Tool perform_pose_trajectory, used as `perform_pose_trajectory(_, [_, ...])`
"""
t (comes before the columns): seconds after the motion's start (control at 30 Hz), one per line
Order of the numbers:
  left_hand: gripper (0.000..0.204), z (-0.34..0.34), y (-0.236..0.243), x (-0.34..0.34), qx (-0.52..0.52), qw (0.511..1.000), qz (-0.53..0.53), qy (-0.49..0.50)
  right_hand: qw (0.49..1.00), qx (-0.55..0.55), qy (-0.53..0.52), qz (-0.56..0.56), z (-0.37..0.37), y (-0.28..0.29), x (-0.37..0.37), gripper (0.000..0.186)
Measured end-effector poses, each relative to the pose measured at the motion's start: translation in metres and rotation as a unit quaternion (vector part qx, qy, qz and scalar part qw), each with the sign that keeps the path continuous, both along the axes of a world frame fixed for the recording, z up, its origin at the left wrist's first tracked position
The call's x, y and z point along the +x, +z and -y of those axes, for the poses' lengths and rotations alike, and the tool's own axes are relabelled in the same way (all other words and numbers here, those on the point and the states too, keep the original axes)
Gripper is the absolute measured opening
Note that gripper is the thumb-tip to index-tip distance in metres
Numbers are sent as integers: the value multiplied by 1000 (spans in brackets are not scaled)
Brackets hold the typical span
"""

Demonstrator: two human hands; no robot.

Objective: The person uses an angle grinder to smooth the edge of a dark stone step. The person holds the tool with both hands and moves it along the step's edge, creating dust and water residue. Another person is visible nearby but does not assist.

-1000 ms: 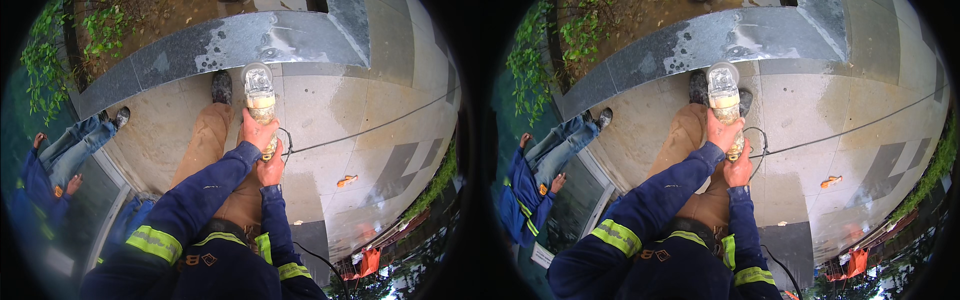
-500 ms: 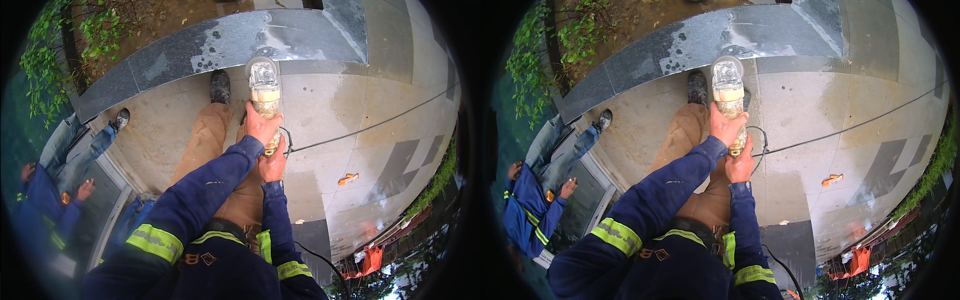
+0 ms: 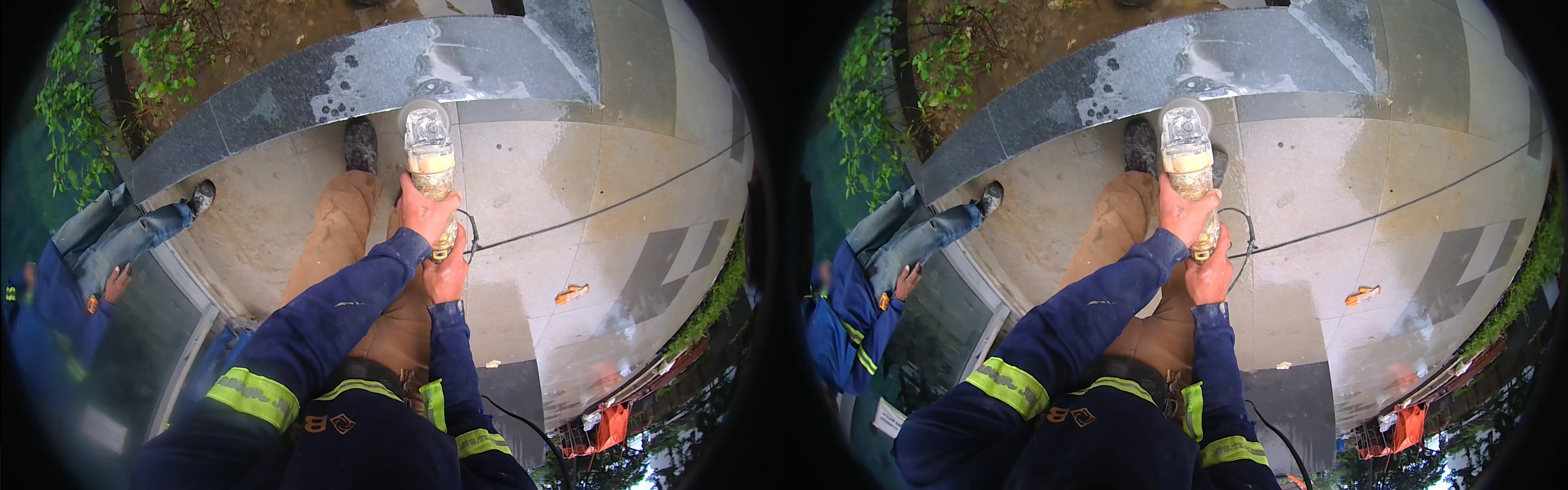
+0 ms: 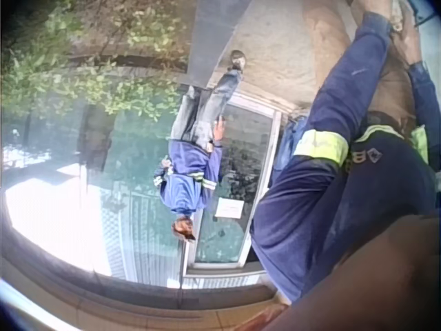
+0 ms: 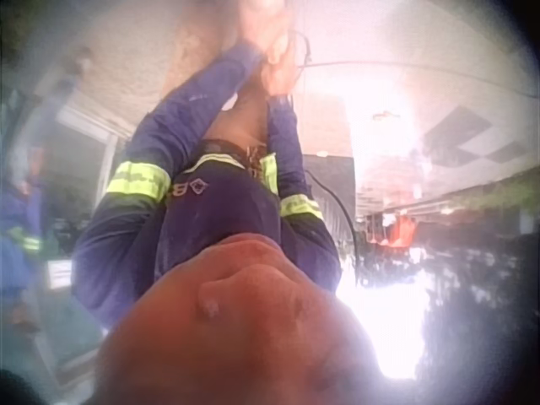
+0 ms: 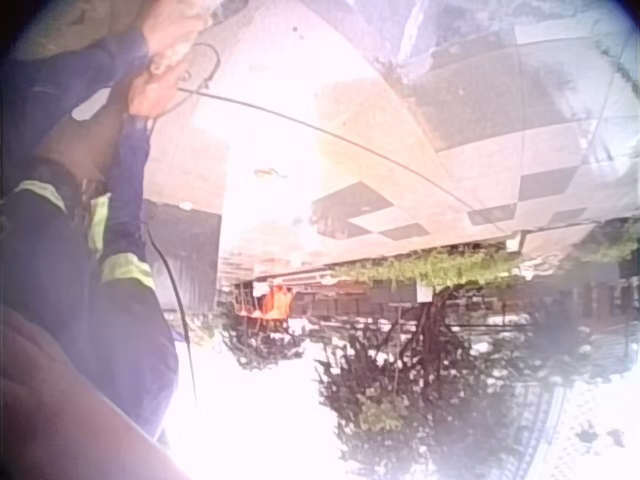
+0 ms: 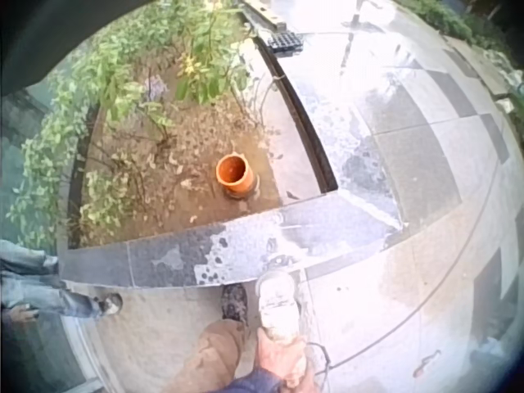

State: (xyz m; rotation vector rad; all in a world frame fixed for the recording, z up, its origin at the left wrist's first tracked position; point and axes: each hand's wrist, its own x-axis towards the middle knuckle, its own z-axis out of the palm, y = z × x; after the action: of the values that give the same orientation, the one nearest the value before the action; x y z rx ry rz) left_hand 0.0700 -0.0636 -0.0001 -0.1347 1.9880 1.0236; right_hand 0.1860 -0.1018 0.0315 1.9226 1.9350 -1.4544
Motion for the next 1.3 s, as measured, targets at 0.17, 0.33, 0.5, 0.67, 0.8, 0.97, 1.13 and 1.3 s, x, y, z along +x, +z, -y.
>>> perform_pose_trajectory(0.17, [70, -11, 9, -2, -21, 999, 11, -40, 999, -12, -19, 23, -5, 7, -1, 87])
perform_pose_trajectory(0.33, [68, 0, -3, -2, -6, 1000, 1, -20, 1000, 4, 12, 17, 1, 1, 0, 87])
perform_pose_trajectory(0.5, [68, 3, 4, 0, -3, 1000, 16, -11, 1000, -12, 5, 23, 3, 5, 2, 86])
perform_pose_trajectory(0.67, [59, -4, -6, -1, 9, 1000, -20, -18, 1000, 1, 13, 16, -4, 1, -3, 87])
perform_pose_trajectory(0.8, [66, 8, -8, -4, 12, 1000, 5, 21, 999, -19, 31, 31, 2, 1, -4, 87])
perform_pose_trajectory(0.97, [64, -1, 6, 1, -9, 1000, -10, -28, 1000, -4, -15, -14, 3, 1, 1, 87])
perform_pose_trajectory(1.13, [62, -2, -2, -1, -3, 1000, -6, -21, 1000, -18, -9, 11, -2, 3, -5, 85])
perform_pose_trajectory(1.3, [62, -10, 9, 1, -16, 999, -6, -43, 999, -12, -30, -2, -1, 5, 1, 85])
